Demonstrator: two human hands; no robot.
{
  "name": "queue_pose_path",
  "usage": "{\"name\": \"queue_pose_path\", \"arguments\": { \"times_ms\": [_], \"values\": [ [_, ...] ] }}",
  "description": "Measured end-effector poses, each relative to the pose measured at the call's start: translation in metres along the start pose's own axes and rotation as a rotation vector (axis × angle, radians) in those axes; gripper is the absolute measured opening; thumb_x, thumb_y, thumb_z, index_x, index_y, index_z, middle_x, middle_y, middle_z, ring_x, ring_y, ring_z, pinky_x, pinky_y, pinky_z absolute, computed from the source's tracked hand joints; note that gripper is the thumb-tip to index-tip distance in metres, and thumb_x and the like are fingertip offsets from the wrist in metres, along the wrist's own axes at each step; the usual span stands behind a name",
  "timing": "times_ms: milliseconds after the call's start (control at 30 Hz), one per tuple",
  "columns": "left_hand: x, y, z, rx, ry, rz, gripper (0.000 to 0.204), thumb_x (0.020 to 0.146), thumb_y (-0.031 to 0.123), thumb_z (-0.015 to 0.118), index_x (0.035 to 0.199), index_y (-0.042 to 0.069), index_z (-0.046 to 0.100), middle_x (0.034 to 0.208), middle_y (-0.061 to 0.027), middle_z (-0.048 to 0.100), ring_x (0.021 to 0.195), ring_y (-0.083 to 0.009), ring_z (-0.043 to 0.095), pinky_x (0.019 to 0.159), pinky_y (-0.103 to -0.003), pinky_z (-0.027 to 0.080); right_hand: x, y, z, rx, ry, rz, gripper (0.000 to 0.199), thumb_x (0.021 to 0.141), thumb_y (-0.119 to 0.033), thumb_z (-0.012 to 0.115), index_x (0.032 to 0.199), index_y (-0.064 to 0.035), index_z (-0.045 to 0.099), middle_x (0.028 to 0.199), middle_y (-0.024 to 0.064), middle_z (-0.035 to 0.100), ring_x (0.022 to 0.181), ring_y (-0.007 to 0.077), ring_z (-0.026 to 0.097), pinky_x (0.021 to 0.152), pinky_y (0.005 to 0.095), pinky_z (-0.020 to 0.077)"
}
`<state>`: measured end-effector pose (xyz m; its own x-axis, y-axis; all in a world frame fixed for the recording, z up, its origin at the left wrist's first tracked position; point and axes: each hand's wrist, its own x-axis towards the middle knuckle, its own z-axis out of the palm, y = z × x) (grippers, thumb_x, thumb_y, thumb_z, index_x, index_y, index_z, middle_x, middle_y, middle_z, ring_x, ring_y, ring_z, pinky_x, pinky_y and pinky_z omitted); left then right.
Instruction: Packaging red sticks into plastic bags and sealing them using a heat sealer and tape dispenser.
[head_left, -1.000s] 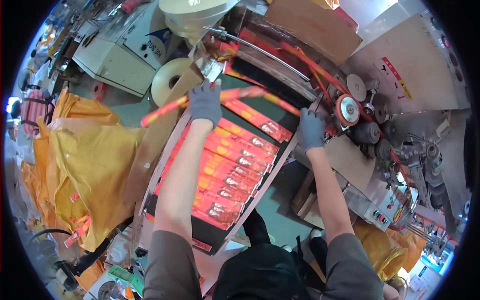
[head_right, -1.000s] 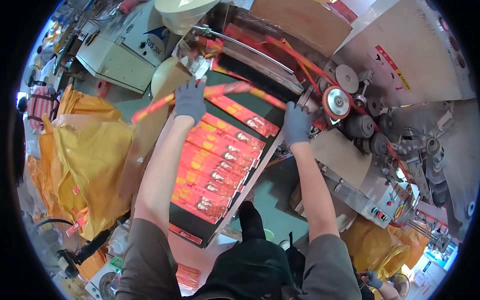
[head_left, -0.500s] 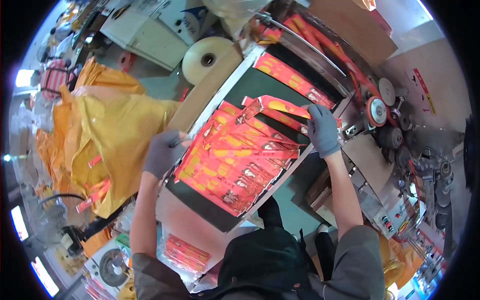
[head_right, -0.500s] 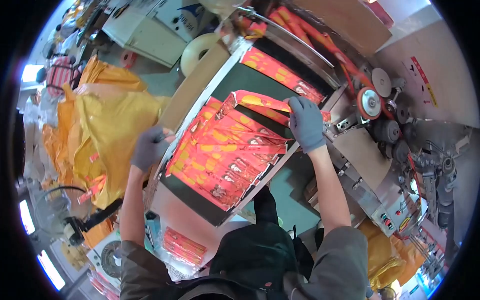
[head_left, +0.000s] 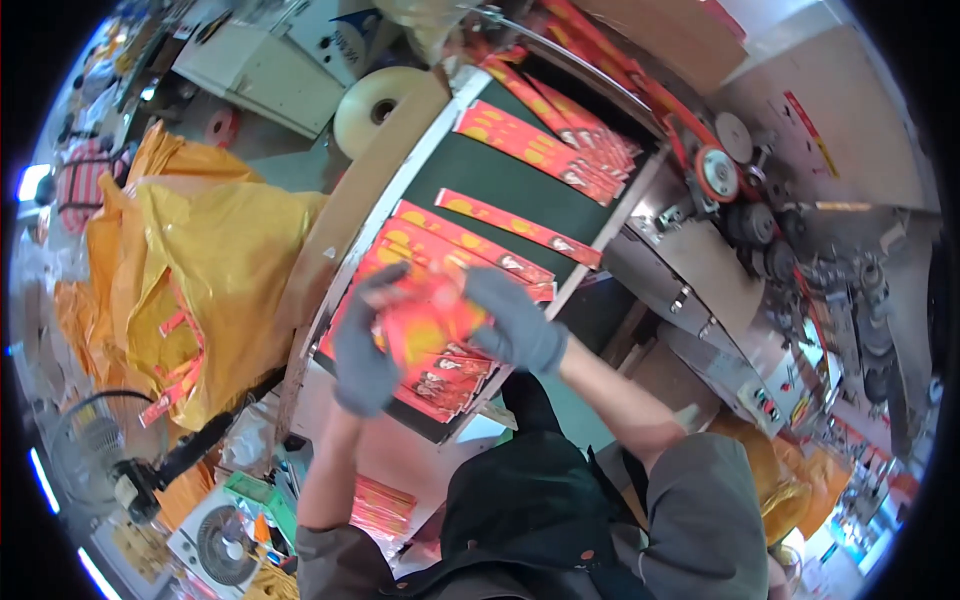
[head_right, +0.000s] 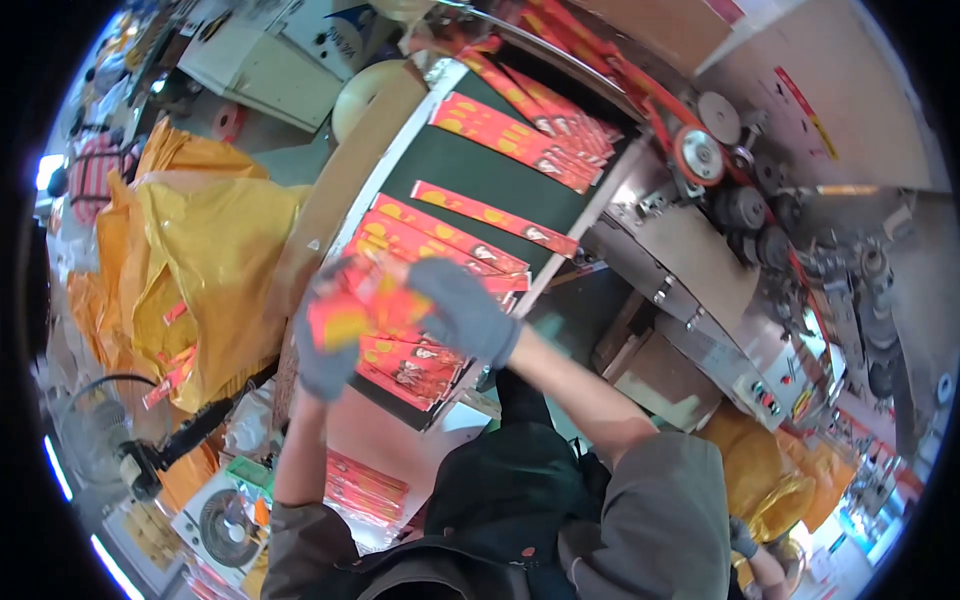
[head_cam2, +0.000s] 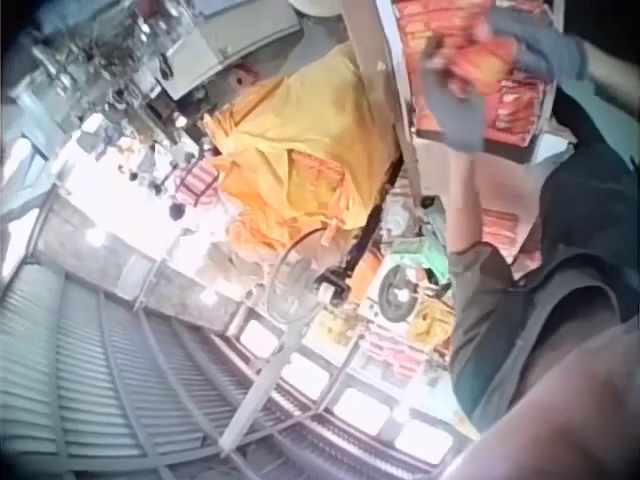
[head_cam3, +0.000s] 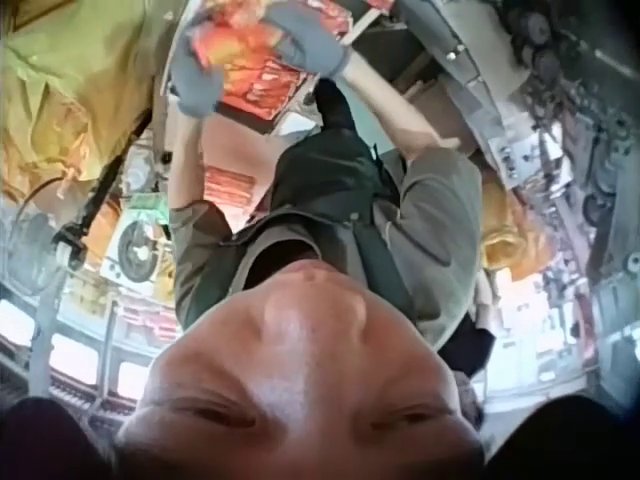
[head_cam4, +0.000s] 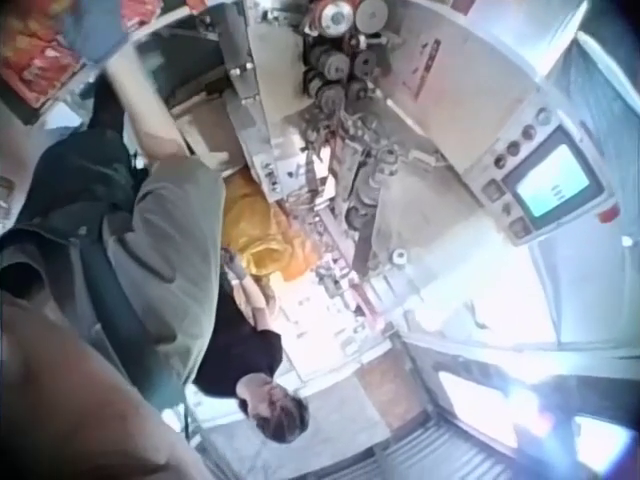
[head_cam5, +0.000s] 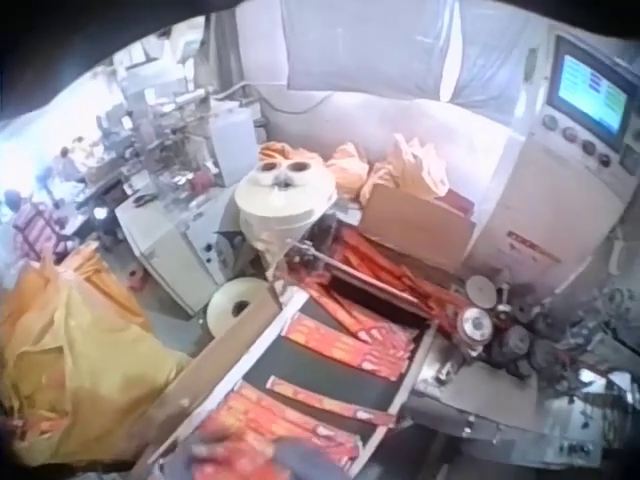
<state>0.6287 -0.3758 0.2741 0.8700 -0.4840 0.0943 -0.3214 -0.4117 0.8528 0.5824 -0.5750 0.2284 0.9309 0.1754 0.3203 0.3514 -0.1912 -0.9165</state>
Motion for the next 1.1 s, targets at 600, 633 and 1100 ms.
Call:
{"name": "queue_pose_path", "arguments": {
  "times_ms": [600, 633, 1100],
  "values": [
    [-0.001, -0.064, 0.127, 0.611, -0.329, -0.035, 0.059, 0.079, 0.030, 0.061, 0.132, 0.010, 0.045, 0.143, -0.0182, 0.029, 0.132, -0.0423, 0.022, 0.105, -0.057, 0.018, -0.089, -0.023, -0.193, -0.575, 0.340, 0.577, 0.040, 0.081, -0.014, 0.062, 0.118, -0.0033, 0.054, 0.103, 0.0169, 0.059, 0.091, 0.0261, 0.059, 0.080, 0.0337, 0.0462],
    [0.012, -0.061, 0.125, 0.601, -0.298, -0.027, 0.056, 0.081, 0.027, 0.060, 0.131, 0.009, 0.044, 0.142, -0.0181, 0.032, 0.132, -0.0427, 0.024, 0.106, -0.056, 0.019, -0.062, -0.016, -0.213, -0.639, 0.393, 0.407, 0.033, 0.082, -0.013, 0.061, 0.113, -0.0026, 0.056, 0.101, 0.0165, 0.060, 0.088, 0.0249, 0.060, 0.077, 0.0340, 0.0469],
    [0.343, -0.129, 0.164, 0.770, -0.227, 0.020, 0.033, 0.088, 0.018, 0.045, 0.118, 0.006, 0.047, 0.091, -0.0201, 0.063, 0.086, -0.0392, 0.061, 0.075, -0.049, 0.048, -0.039, 0.048, -0.161, -0.242, 0.104, 0.609, 0.031, 0.084, -0.015, 0.062, 0.112, -0.0011, 0.058, 0.101, 0.0094, 0.057, 0.081, 0.0147, 0.057, 0.073, 0.0265, 0.0463]
  ]
}}
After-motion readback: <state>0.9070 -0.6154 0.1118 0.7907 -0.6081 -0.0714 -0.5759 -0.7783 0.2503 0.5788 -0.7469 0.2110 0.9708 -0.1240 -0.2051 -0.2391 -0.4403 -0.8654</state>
